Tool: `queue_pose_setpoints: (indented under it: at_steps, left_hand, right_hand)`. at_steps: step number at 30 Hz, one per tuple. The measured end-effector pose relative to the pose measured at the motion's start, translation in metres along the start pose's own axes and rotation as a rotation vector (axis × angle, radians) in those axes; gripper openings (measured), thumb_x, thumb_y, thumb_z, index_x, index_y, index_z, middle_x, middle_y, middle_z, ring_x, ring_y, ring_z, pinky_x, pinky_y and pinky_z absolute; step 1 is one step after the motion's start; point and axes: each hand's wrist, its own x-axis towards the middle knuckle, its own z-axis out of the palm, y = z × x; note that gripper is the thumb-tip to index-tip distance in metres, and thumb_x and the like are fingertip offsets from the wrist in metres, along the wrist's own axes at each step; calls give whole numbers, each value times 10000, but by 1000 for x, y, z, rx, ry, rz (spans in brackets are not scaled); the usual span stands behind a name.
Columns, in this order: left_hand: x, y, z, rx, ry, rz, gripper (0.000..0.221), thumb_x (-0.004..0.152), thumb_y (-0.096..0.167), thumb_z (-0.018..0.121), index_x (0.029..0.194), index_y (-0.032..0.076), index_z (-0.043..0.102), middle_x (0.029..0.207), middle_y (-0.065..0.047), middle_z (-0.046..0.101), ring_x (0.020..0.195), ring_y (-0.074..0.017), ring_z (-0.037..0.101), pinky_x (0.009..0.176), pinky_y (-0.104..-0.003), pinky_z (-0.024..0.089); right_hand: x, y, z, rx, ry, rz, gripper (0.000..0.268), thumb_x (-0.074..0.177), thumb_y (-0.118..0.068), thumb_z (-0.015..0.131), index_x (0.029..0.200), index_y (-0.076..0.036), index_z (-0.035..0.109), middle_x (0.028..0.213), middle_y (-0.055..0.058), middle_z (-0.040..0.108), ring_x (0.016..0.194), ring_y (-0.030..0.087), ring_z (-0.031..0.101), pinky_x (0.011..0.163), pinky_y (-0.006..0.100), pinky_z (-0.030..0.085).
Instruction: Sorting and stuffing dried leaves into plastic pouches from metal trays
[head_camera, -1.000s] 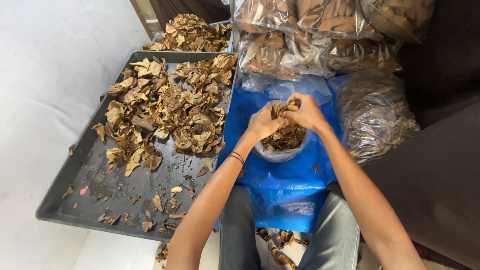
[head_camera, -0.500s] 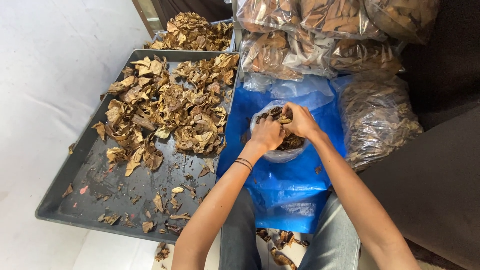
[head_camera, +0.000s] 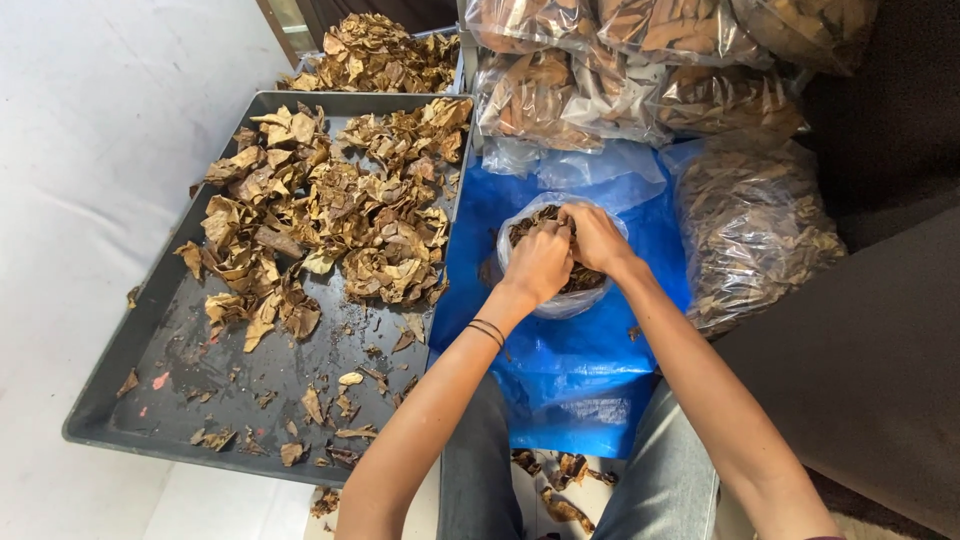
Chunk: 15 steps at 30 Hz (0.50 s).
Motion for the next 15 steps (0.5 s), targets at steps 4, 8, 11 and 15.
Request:
queue_pose_setpoints:
  at_steps: [4, 8, 11, 15]
  left_hand:
    - [3, -7, 18, -7, -136, 27, 560, 971, 204, 587, 1459, -65, 525, 1483, -320, 519, 1281, -487, 603, 975, -532, 588]
    - [10, -17, 41, 89, -212, 74, 640, 964, 289, 551, 1507, -44, 480, 1569, -275, 460, 1353, -486, 548, 1058, -535, 550]
    - [13, -17, 39, 88, -290, 44, 669, 972, 290, 514, 1556, -26, 428, 1625, -238, 404, 1451, -454, 454, 1127, -521, 494]
    - [13, -15, 43, 161, -385, 29, 722, 973, 322, 552, 1587, -20, 387, 1676, -236, 322, 1525, -445, 334, 1160, -530, 447]
  right_hand:
    - [3, 8, -1, -8, -55, 15, 359, 744, 48, 773, 1066, -10, 623, 1098, 261, 650, 1122, 518, 630, 847, 587, 580]
    - [0, 8, -11, 32, -186, 31, 428, 829, -29, 684, 1243, -60, 582, 1156, 267, 600, 1122, 515, 637, 899, 608, 573]
    - [-10, -11, -33, 27, -289, 84, 603, 768, -46, 775, 1332, -108, 573, 1306, 274, 568, 1218, 493, 619, 979, 589, 561]
    - [-14, -14, -39, 52, -321, 159, 552, 798, -2, 792, 1320, -47, 617, 1313, 302, 584, 1207, 482, 625, 985, 563, 568]
